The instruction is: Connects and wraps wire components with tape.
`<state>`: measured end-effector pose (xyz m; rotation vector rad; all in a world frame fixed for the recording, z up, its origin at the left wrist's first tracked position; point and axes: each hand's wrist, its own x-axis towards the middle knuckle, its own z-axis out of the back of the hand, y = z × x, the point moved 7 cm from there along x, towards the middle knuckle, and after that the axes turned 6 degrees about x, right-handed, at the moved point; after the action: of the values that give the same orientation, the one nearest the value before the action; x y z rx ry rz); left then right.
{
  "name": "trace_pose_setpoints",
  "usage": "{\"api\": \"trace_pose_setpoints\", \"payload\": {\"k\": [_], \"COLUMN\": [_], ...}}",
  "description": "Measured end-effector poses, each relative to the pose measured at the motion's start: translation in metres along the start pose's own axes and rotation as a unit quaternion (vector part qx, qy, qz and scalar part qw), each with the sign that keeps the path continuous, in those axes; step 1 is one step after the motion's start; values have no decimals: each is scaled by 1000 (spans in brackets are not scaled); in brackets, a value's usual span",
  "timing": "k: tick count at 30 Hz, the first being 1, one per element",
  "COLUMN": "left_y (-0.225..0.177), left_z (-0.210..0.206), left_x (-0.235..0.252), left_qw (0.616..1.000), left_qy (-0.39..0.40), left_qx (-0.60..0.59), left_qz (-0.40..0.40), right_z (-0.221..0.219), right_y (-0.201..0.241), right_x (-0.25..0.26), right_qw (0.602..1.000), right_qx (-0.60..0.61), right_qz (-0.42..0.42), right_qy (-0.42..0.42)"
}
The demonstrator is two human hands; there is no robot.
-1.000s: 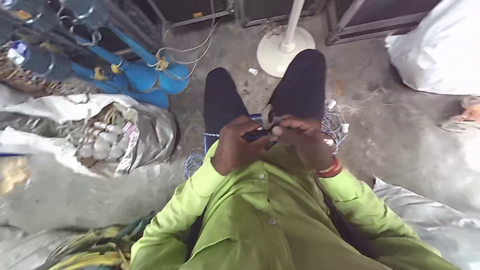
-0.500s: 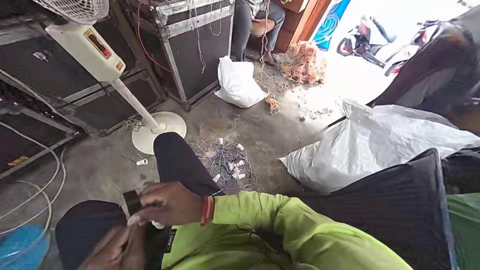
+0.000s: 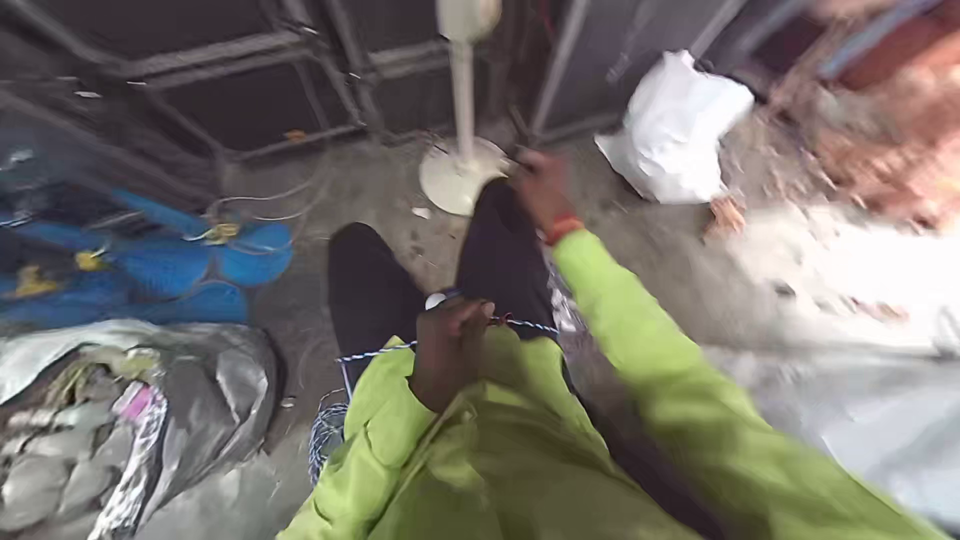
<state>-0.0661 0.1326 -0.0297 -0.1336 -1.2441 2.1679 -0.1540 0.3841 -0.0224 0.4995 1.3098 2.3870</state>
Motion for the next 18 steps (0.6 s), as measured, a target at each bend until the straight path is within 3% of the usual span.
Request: {"api": "trace_pose_setpoints", "payload": {"k": [1,3,6,8,12,18], "left_y": [18,37,34,27,25,13], "left_z": [17,34,54,55,55,50], "left_x": [19,6,19,8,-4,-11], "left_qw": [999,986,954,950,967,986], "left_qy": [-2,24,-8,-12,-53,-163], "left_qx": [-12,-107,-259,-279,-236,-22], "left_qz": [39,128,147,144,87,23], "right_z": [11,16,-2,-25,-44,-38], "right_y": [26,34,50,55,61,60], "right_x": [-2,-62,-118,-150,-174,-167], "right_qw": [997,985,968,950,934,960], "right_qx": [61,155,177,229,317,254], "right_qz": [53,35,49,80,107,59], "right_qy": [2,69,173,195,128,99]}}
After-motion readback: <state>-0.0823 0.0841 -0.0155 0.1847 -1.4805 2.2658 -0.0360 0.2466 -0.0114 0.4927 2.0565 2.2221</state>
